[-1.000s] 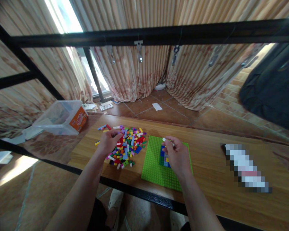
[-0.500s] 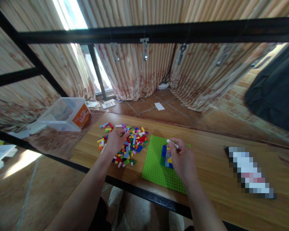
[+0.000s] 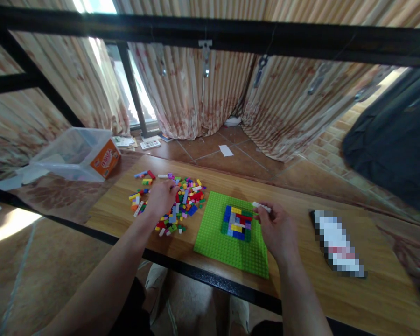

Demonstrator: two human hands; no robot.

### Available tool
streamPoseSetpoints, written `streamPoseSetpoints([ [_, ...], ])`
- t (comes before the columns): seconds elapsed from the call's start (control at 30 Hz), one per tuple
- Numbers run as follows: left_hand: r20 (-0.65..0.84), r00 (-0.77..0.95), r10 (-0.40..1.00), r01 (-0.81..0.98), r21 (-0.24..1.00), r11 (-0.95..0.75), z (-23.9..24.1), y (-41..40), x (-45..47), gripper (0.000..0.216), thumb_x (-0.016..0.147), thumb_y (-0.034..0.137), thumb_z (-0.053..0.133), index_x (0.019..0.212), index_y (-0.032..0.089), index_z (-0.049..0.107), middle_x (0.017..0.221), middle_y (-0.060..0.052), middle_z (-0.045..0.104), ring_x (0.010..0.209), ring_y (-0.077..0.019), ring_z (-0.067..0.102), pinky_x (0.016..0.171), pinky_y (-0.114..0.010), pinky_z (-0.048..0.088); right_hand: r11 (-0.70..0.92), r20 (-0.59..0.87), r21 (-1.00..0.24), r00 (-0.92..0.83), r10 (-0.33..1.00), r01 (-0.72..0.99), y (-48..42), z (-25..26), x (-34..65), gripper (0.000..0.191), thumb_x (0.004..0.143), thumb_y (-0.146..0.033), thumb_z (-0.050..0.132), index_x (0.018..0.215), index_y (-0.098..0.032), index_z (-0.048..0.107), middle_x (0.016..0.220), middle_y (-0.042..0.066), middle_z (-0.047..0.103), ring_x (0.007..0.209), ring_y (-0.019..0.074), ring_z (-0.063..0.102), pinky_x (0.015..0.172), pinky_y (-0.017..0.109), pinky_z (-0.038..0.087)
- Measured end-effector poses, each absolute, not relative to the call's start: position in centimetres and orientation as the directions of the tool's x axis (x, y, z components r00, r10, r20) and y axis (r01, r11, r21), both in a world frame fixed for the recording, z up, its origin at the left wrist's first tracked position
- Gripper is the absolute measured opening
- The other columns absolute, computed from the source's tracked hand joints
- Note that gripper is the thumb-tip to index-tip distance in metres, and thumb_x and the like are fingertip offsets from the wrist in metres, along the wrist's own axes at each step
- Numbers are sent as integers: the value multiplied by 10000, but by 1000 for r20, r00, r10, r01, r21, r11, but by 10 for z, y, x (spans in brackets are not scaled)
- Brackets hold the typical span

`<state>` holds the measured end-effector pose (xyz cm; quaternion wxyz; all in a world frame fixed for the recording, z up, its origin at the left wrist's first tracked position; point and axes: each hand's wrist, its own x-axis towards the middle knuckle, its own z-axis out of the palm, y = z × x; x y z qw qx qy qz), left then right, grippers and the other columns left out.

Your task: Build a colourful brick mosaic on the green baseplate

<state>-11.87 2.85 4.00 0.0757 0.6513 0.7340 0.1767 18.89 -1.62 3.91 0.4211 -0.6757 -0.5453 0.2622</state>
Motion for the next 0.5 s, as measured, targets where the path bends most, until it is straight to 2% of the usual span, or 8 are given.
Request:
streamPoseSetpoints([
  [0.27,119,-125,985,958,271,89,40,27,-110,320,950,315,394,932,155,670,934,-147,722,891,-278,673,746,-333,461,-3,40,-786,56,998,618,-26,40,187,280,808,-421,594,916,-189,710,853,65,746,784,207,684,697,329,513],
  [0.4,150,-108,983,966,251,68,39,25,-110,297,923,285,414,909,159,683,965,-144,714,895,-277,668,753,-335,464,-23,7,-808,48,999,589,-30,38,184,265,781,-418,627,901,-217,751,913,57,759,843,220,686,726,332,514],
  [0.5,183,-96,978,968,245,49,37,25,-110,267,893,260,444,913,173,696,992,-124,704,897,-260,661,757,-323,466,-11,20,-766,40,999,642,-31,35,184,265,770,-427,627,882,-231,766,886,52,757,794,215,676,684,323,496],
])
